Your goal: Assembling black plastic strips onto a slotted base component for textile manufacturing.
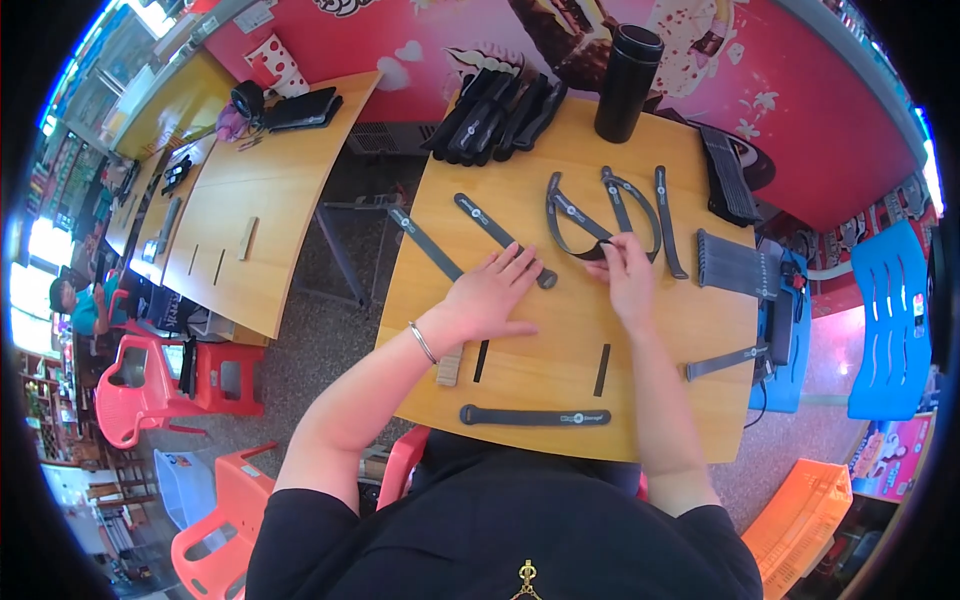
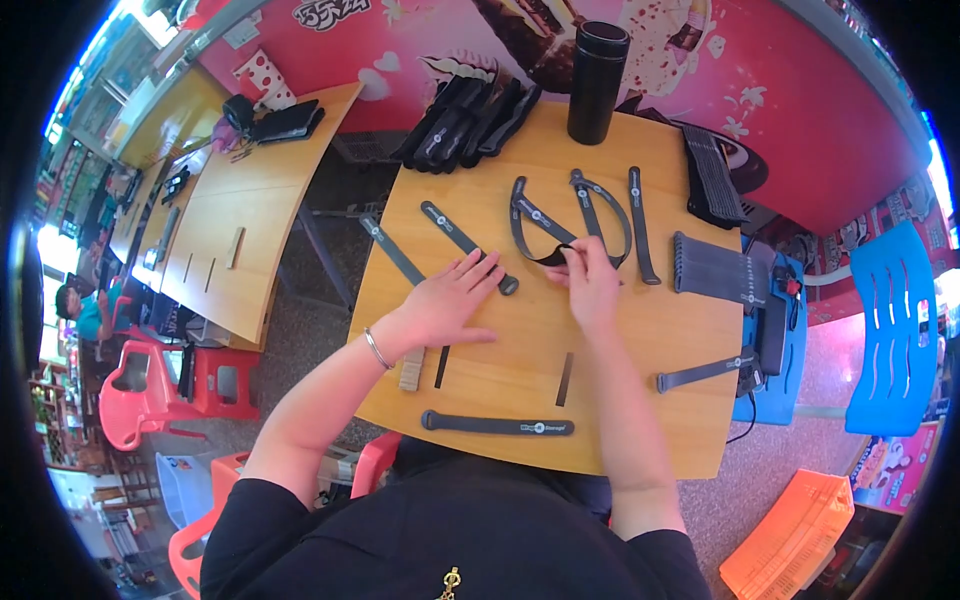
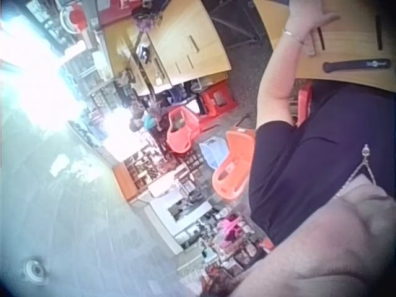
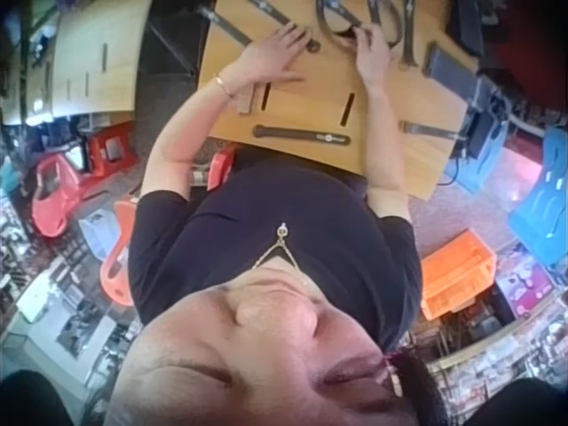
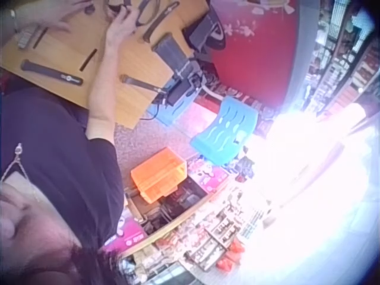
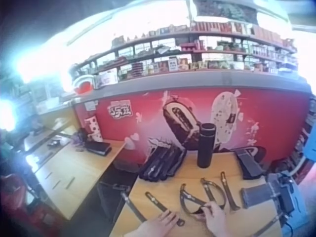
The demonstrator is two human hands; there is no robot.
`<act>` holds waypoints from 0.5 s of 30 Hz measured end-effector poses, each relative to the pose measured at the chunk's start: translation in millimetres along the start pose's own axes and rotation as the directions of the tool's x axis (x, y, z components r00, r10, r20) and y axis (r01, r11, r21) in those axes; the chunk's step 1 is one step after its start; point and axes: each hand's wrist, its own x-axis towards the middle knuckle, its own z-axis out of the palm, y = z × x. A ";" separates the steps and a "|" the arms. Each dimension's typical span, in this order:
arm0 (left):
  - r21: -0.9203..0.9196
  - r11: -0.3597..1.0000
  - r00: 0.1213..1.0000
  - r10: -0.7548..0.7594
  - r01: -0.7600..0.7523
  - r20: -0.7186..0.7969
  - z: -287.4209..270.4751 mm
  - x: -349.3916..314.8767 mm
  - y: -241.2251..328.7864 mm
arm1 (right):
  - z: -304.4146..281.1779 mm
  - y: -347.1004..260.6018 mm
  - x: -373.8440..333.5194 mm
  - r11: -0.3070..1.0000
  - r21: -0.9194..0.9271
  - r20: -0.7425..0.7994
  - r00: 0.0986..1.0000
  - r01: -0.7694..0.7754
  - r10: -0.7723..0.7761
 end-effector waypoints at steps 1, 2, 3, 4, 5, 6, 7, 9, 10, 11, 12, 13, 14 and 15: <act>-0.026 0.999 0.999 0.032 -0.031 0.015 -1.0 -1.2 -4.7 | -2.1 -1.5 -2.7 1.000 -0.001 -0.004 1.000 0.000 0.000; -0.053 0.997 0.998 0.064 -0.062 0.029 -1.8 -2.1 -9.9 | -4.6 -3.7 -8.4 0.990 -0.128 0.068 0.996 0.060 -0.052; -0.054 0.996 0.997 0.066 -0.065 0.027 -2.3 -2.4 -16.3 | -7.4 -5.5 -13.1 0.960 -0.249 0.148 0.984 0.130 -0.095; -0.047 0.995 0.995 0.093 -0.091 0.036 -3.1 -2.2 -23.2 | -8.3 -5.3 -16.7 0.869 -0.441 0.229 0.964 0.225 -0.133; -0.040 0.992 0.992 0.118 -0.116 0.044 -2.8 -0.1 -28.6 | -7.9 -6.7 -19.8 0.868 -0.443 0.229 0.964 0.225 -0.134; -0.042 0.992 0.992 0.120 -0.118 0.047 -7.3 3.3 -31.0 | -5.9 -7.7 -24.4 0.829 -0.484 0.246 0.953 0.281 -0.179; -0.099 0.989 0.989 0.122 -0.114 0.080 -11.9 6.3 -33.7 | -4.7 -7.9 -27.6 0.785 -0.523 0.265 0.938 0.334 -0.222; -0.155 0.982 0.985 0.126 -0.108 0.114 -17.6 6.9 -33.6 | -2.7 -2.9 -27.3 0.762 -0.517 0.278 0.919 0.389 -0.281; -0.117 0.986 0.988 0.127 -0.117 0.084 -19.4 6.6 -32.5 | -1.6 -2.5 -27.6 0.735 -0.510 0.291 0.894 0.446 -0.341; -0.079 0.989 0.990 0.129 -0.125 0.053 -21.1 5.3 -30.9 | -0.8 -2.8 -30.6 0.735 -0.511 0.289 0.895 0.445 -0.341; -0.080 0.989 0.990 0.130 -0.126 0.051 -24.5 3.7 -27.7 | 3.5 -12.3 -34.5 0.723 -0.535 0.268 0.899 0.438 -0.346; -0.079 0.987 0.987 0.129 -0.137 -0.093 -27.1 0.5 -23.5 | 5.4 -20.3 -38.4 0.709 -0.559 0.248 0.903 0.429 -0.350; -0.078 0.986 0.964 0.125 -0.147 -0.234 -29.6 -4.1 -18.4 | 4.3 -24.6 -42.1 0.707 -0.562 0.249 0.903 0.429 -0.350; -0.080 0.985 0.963 0.130 -0.153 -0.237 -46.2 -8.5 -1.8 | 0.8 -29.3 -47.2 0.709 -0.550 0.234 0.896 0.442 -0.378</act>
